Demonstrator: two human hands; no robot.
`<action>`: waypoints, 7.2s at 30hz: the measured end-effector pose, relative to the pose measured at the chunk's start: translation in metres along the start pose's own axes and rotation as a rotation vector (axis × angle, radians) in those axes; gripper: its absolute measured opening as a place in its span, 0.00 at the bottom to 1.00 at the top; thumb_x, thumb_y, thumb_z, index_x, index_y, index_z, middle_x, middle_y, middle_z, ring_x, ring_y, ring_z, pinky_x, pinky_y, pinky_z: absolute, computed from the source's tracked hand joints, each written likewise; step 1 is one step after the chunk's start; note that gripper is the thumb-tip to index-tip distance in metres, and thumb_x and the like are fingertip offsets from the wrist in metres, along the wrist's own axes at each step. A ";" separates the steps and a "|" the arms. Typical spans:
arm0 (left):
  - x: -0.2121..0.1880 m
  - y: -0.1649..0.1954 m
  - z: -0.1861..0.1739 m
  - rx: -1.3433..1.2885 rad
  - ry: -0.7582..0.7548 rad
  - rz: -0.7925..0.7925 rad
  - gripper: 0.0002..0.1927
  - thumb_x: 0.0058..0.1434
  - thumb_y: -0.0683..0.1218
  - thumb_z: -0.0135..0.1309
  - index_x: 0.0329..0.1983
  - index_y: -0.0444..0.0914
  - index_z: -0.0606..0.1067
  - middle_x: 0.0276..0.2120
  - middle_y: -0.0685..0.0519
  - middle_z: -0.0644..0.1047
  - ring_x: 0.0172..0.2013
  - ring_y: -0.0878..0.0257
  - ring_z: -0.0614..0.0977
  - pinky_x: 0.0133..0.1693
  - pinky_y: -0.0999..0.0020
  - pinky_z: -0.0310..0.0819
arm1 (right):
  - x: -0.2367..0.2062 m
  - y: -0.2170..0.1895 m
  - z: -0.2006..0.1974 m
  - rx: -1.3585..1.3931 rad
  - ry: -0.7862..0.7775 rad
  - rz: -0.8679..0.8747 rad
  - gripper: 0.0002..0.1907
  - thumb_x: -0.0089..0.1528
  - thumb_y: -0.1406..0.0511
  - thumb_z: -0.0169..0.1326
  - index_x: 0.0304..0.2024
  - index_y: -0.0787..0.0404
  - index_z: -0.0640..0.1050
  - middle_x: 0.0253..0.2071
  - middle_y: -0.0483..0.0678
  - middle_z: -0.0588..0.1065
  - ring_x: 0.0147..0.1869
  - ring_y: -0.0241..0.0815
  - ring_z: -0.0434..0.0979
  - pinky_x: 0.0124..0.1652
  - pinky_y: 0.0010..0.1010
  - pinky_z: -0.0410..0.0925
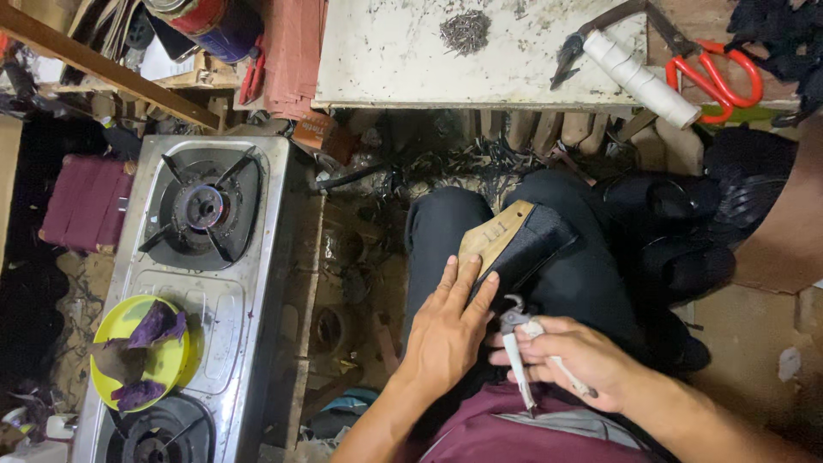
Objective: The person sits on the floor and holds a black fabric shoe upper over a gas stove burner, then stretches and presses it over a wooden shoe last on their lap. They use pliers to grip and pull the upper's edge, reheating the material over the flame and repositioning it repeatedly, then adjust the gathered toe fabric by hand.
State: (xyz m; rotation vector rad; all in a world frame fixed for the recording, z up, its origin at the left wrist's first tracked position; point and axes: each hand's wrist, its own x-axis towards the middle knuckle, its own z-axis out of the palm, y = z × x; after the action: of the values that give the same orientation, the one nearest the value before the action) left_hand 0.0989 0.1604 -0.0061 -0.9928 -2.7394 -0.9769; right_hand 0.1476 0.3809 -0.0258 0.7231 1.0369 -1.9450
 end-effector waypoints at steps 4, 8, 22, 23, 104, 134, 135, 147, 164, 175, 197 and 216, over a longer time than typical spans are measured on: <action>0.001 -0.004 -0.002 -0.023 0.003 0.002 0.29 0.62 0.42 0.58 0.67 0.38 0.70 0.68 0.36 0.67 0.67 0.31 0.69 0.60 0.49 0.70 | -0.004 -0.008 0.001 -0.235 0.020 -0.092 0.16 0.62 0.67 0.47 0.49 0.71 0.76 0.39 0.56 0.79 0.40 0.48 0.82 0.42 0.39 0.75; 0.006 -0.013 -0.007 -0.103 -0.069 -0.026 0.28 0.63 0.42 0.58 0.68 0.39 0.70 0.68 0.38 0.67 0.67 0.34 0.68 0.62 0.51 0.68 | -0.003 -0.012 0.002 -0.777 0.141 -0.240 0.10 0.64 0.64 0.47 0.39 0.64 0.76 0.22 0.49 0.74 0.23 0.40 0.74 0.25 0.32 0.69; 0.026 -0.004 0.003 -0.028 -0.088 -0.229 0.26 0.63 0.47 0.55 0.65 0.44 0.72 0.66 0.43 0.70 0.63 0.39 0.71 0.56 0.48 0.69 | -0.012 -0.035 0.014 -1.632 0.314 -0.614 0.12 0.60 0.65 0.51 0.45 0.63 0.74 0.29 0.59 0.79 0.31 0.62 0.81 0.31 0.50 0.72; 0.028 -0.004 0.003 -0.009 -0.096 -0.201 0.26 0.63 0.47 0.56 0.66 0.44 0.72 0.66 0.43 0.70 0.63 0.39 0.71 0.55 0.48 0.69 | -0.019 -0.041 0.016 -1.656 0.283 -0.537 0.11 0.62 0.64 0.51 0.44 0.61 0.75 0.27 0.58 0.78 0.31 0.61 0.81 0.32 0.50 0.72; 0.021 -0.051 -0.010 -0.447 -0.075 -0.107 0.29 0.66 0.44 0.55 0.71 0.39 0.67 0.73 0.42 0.62 0.75 0.45 0.56 0.70 0.42 0.38 | 0.005 -0.014 0.056 -1.795 0.701 -0.700 0.27 0.60 0.65 0.51 0.60 0.69 0.69 0.37 0.60 0.77 0.28 0.58 0.82 0.29 0.44 0.76; 0.072 -0.010 0.008 0.065 -0.073 -0.111 0.28 0.68 0.50 0.52 0.72 0.48 0.65 0.69 0.47 0.67 0.69 0.45 0.65 0.63 0.38 0.58 | 0.007 -0.032 0.001 -0.763 0.406 -0.514 0.20 0.63 0.66 0.51 0.56 0.66 0.75 0.43 0.54 0.80 0.42 0.52 0.83 0.41 0.42 0.76; 0.071 -0.010 0.009 0.083 -0.070 -0.092 0.29 0.68 0.49 0.52 0.72 0.47 0.65 0.69 0.47 0.67 0.69 0.45 0.65 0.63 0.38 0.59 | 0.009 -0.032 -0.004 -0.442 0.276 -0.392 0.17 0.64 0.66 0.50 0.52 0.70 0.77 0.45 0.53 0.82 0.44 0.49 0.84 0.44 0.40 0.77; 0.069 -0.013 0.009 0.065 -0.095 -0.004 0.30 0.65 0.50 0.52 0.72 0.47 0.65 0.70 0.46 0.65 0.70 0.44 0.64 0.64 0.41 0.56 | -0.027 -0.076 -0.027 -1.462 0.396 -0.931 0.14 0.60 0.67 0.53 0.48 0.65 0.75 0.31 0.56 0.76 0.31 0.58 0.78 0.30 0.45 0.71; 0.110 -0.026 0.010 -0.088 -0.299 -0.005 0.31 0.70 0.51 0.47 0.74 0.38 0.58 0.66 0.39 0.68 0.65 0.38 0.69 0.63 0.40 0.59 | -0.029 -0.065 0.000 -1.083 0.577 -1.299 0.11 0.65 0.65 0.51 0.43 0.67 0.77 0.23 0.50 0.78 0.24 0.45 0.81 0.27 0.35 0.73; 0.116 -0.033 -0.012 -0.271 -0.348 -0.012 0.32 0.70 0.50 0.49 0.75 0.36 0.58 0.64 0.36 0.70 0.63 0.39 0.72 0.63 0.48 0.64 | -0.013 -0.065 0.004 -1.145 0.596 -1.211 0.12 0.64 0.61 0.50 0.37 0.65 0.76 0.21 0.56 0.77 0.23 0.54 0.79 0.26 0.42 0.72; 0.000 -0.003 -0.013 -0.258 0.360 -0.012 0.26 0.56 0.33 0.50 0.61 0.30 0.69 0.64 0.37 0.72 0.70 0.38 0.68 0.71 0.47 0.60 | 0.000 -0.004 0.032 -0.499 -0.012 -0.360 0.17 0.61 0.66 0.50 0.51 0.64 0.78 0.42 0.47 0.81 0.42 0.35 0.84 0.42 0.30 0.77; -0.001 -0.041 0.009 -0.577 0.438 -0.197 0.21 0.58 0.34 0.44 0.56 0.29 0.72 0.60 0.38 0.76 0.64 0.45 0.77 0.68 0.55 0.66 | -0.033 -0.040 0.077 -1.082 0.136 -1.339 0.15 0.66 0.66 0.52 0.53 0.67 0.73 0.27 0.50 0.78 0.27 0.47 0.83 0.31 0.36 0.74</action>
State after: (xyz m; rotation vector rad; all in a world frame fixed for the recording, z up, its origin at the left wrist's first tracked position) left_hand 0.0768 0.1414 -0.0357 -0.4621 -2.2544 -1.8282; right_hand 0.1219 0.3413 0.0540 -0.6635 2.7357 -1.7329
